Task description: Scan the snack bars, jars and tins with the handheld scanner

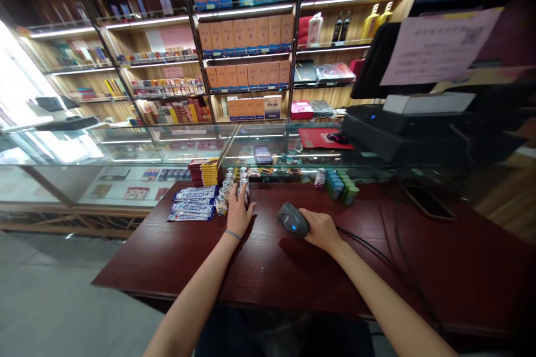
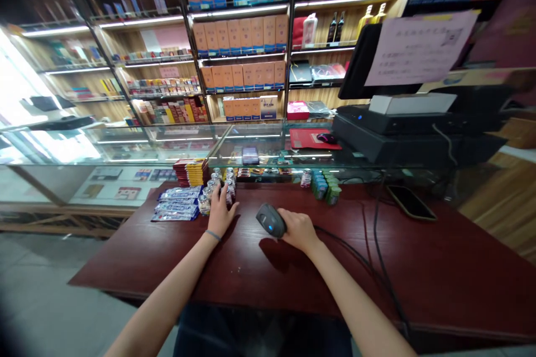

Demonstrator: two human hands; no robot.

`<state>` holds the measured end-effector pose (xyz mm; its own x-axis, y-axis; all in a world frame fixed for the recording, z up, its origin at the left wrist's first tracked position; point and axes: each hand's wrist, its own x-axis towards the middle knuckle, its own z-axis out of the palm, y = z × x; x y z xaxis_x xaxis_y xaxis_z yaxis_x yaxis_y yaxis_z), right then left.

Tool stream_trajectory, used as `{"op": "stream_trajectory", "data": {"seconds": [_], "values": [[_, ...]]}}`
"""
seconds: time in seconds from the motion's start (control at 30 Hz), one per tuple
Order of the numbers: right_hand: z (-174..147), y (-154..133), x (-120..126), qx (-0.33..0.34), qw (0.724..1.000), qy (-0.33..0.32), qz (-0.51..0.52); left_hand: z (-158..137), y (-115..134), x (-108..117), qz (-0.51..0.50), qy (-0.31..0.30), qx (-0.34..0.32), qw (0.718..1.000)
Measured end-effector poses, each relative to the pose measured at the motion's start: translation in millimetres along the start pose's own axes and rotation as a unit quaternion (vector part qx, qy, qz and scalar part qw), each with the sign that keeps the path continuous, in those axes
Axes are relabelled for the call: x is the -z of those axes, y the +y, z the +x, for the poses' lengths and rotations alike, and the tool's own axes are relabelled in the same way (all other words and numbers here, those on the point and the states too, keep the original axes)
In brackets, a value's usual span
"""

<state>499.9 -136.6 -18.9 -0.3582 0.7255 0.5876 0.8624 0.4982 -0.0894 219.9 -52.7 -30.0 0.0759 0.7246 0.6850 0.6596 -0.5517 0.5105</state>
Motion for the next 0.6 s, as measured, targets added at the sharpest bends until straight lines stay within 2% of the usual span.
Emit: {"op": "stream_trajectory", "data": {"seconds": [0.17, 0.3, 0.43, 0.6], "values": [[-6.5, 16.3, 20.7, -0.033, 0.999, -0.026, -0.014, 3.2, 16.8, 1.6, 0.009, -0.010, -0.075, 0.997], [-23.3, 37.0, 39.0, -0.075, 0.996, -0.034, -0.045, 19.3, 41.3, -15.6, -0.027, -0.038, -0.122, 0.991], [-44.7, 60.5, 58.0, -0.110, 0.990, -0.029, -0.079, 41.5, 75.2, -53.9, -0.090, -0.043, -0.108, 0.989], [-68.9, 85.7, 84.0, -0.140, 0.985, -0.015, -0.097, 60.4, 111.0, -117.5, -0.156, -0.084, -0.090, 0.980]]}}
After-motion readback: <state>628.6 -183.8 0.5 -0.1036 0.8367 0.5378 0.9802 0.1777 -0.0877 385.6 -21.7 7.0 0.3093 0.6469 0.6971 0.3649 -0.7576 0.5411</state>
